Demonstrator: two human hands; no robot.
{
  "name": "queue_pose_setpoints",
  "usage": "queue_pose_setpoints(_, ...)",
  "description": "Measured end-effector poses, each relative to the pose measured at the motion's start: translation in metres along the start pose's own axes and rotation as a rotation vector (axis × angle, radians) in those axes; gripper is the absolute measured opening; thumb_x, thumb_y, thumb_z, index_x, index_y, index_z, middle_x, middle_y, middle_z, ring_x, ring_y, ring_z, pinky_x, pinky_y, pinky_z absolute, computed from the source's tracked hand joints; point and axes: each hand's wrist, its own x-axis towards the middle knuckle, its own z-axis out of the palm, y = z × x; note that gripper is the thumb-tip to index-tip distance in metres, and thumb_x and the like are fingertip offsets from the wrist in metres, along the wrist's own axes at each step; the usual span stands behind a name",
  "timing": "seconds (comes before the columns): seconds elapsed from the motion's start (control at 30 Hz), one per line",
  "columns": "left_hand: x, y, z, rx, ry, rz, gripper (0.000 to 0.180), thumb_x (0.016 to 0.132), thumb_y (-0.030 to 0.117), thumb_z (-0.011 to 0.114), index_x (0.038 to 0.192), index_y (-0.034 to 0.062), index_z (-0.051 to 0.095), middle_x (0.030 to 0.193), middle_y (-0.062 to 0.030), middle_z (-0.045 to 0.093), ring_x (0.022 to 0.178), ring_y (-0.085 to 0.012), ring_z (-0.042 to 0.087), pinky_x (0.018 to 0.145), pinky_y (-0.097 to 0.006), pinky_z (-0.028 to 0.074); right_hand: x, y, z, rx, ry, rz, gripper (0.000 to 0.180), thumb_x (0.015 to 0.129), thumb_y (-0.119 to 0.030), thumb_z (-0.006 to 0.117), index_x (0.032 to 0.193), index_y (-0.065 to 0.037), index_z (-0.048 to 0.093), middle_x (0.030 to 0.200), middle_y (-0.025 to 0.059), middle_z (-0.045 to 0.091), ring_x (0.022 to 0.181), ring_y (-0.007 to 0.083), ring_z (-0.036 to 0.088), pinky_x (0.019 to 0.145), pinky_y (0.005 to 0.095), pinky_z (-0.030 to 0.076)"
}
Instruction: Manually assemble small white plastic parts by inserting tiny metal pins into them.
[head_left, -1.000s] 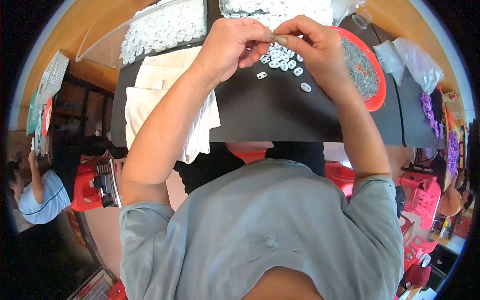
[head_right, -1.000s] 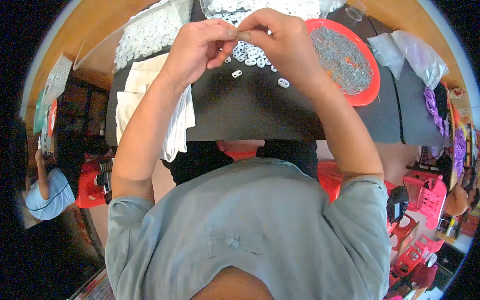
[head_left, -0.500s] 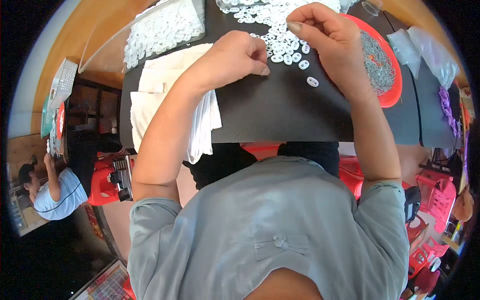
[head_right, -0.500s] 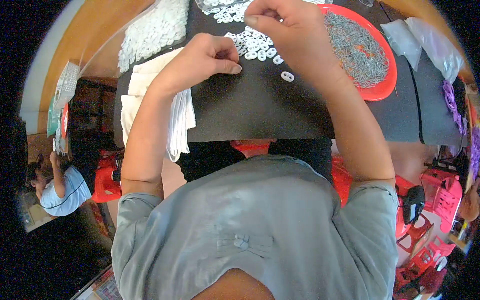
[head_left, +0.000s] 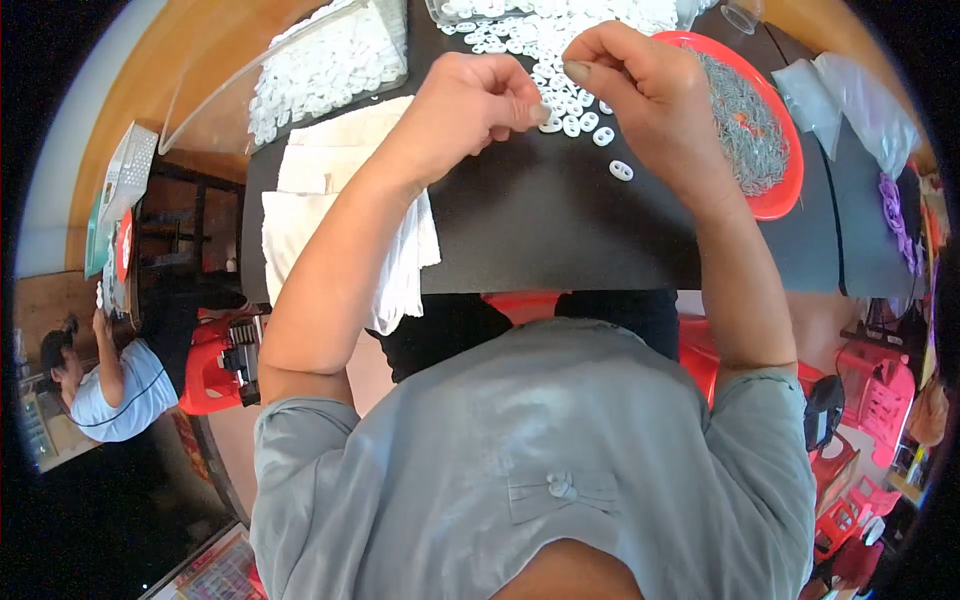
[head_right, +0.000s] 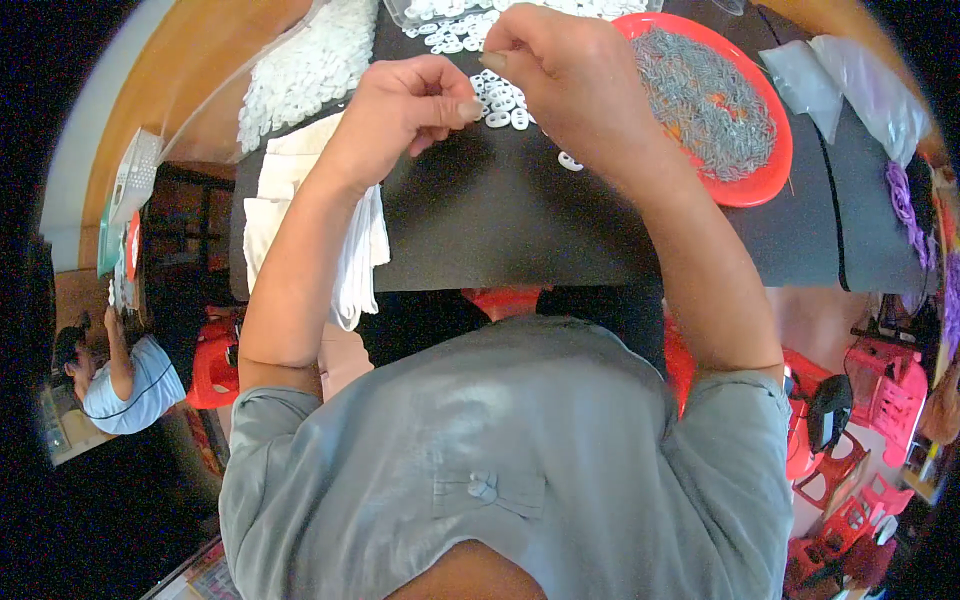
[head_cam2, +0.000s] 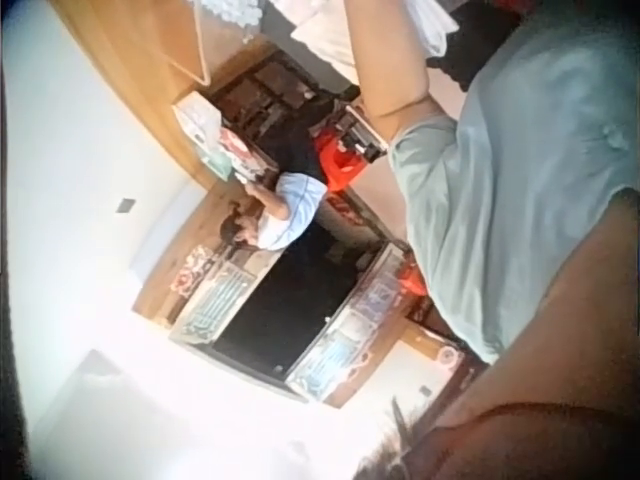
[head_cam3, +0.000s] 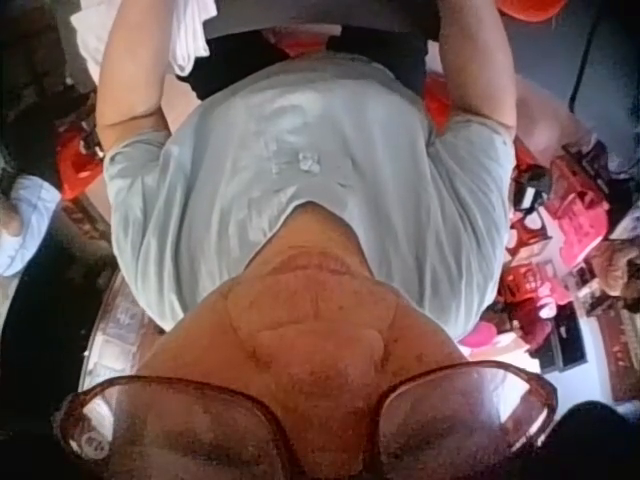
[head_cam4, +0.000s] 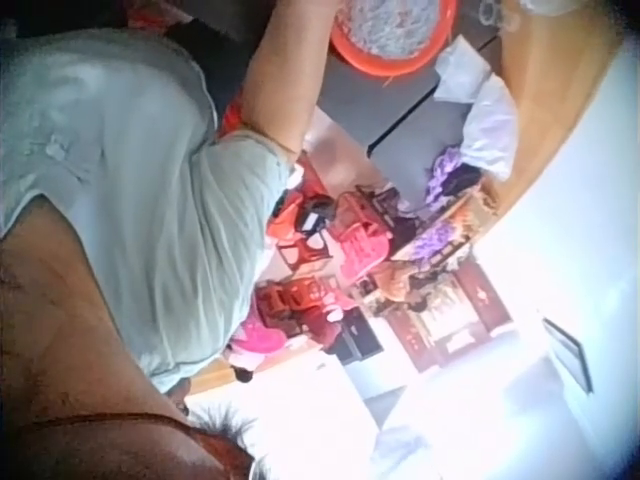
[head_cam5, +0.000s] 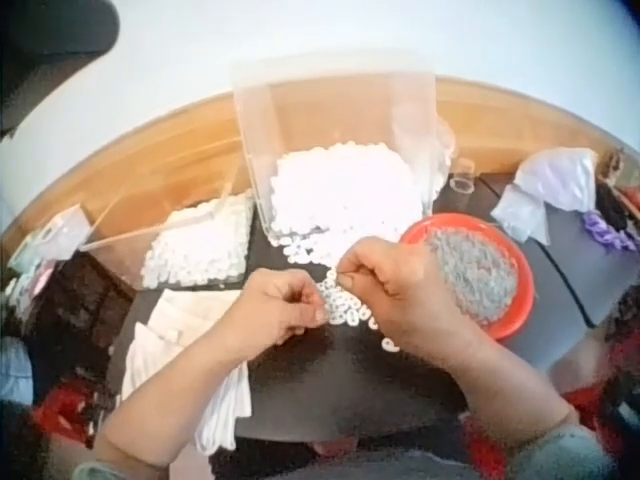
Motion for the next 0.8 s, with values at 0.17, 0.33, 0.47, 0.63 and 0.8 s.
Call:
queue_pose_setpoints(0.17, 0.001, 0.000, -0.007, -0.580, 0.033, -0.105, 0.009, 0.087, 0.008, 0.065, 0.087, -0.0013, 0.064, 0.071, -0.0046, 0.061, 0.057, -0.0085, 0.054, 0.045, -0.020, 0.039, -0.001, 0.012, 0.012, -0.022, -0.020, 0.042, 0.006, 0.089, -0.005, 0.061, 0.093, -0.001, 0.061, 0.068, 0.0007, 0.055, 0.066, 0.0054, 0.049, 0.060, 0.0223, 0.041)
queue_pose_setpoints(0.33, 0.001, 0.000, -0.005, -0.724, 0.030, -0.127, 0.012, 0.089, 0.009, 0.064, 0.089, -0.0023, 0.063, 0.072, -0.0061, 0.061, 0.059, -0.0106, 0.056, 0.046, -0.022, 0.039, -0.002, 0.011, 0.020, 0.055, -0.040, 0.075, 0.008, 0.090, -0.007, 0.061, 0.094, 0.000, 0.060, 0.069, -0.0002, 0.054, 0.066, 0.0061, 0.048, 0.059, 0.0232, 0.040)
queue_pose_setpoints(0.47, 0.001, 0.002, -0.002, -0.748, 0.035, -0.130, 0.013, 0.089, 0.011, 0.064, 0.089, -0.0027, 0.063, 0.073, -0.0067, 0.061, 0.059, -0.0112, 0.057, 0.046, -0.022, 0.040, -0.002, 0.007, 0.022, 0.100, -0.011, 0.108, 0.010, 0.089, -0.008, 0.062, 0.093, 0.000, 0.060, 0.069, 0.0002, 0.055, 0.066, 0.0063, 0.048, 0.059, 0.0233, 0.040)
queue_pose_setpoints(0.63, -0.001, 0.003, -0.003, -0.696, 0.041, -0.119, 0.013, 0.089, 0.011, 0.064, 0.089, -0.0019, 0.063, 0.073, -0.0065, 0.062, 0.058, -0.0110, 0.057, 0.045, -0.022, 0.040, -0.001, 0.004, 0.024, 0.089, 0.018, 0.064, 0.009, 0.089, -0.008, 0.062, 0.092, 0.000, 0.061, 0.067, 0.0001, 0.055, 0.064, 0.0065, 0.048, 0.056, 0.0235, 0.040)
queue_pose_setpoints(0.8, -0.001, 0.006, -0.001, -0.680, 0.055, -0.110, 0.013, 0.089, 0.012, 0.064, 0.089, -0.0010, 0.064, 0.072, -0.0061, 0.062, 0.058, -0.0105, 0.056, 0.045, -0.022, 0.040, -0.001, 0.004, 0.024, 0.097, 0.068, 0.057, 0.007, 0.089, -0.007, 0.061, 0.090, 0.000, 0.061, 0.066, -0.0003, 0.054, 0.062, 0.0061, 0.048, 0.055, 0.0228, 0.039)
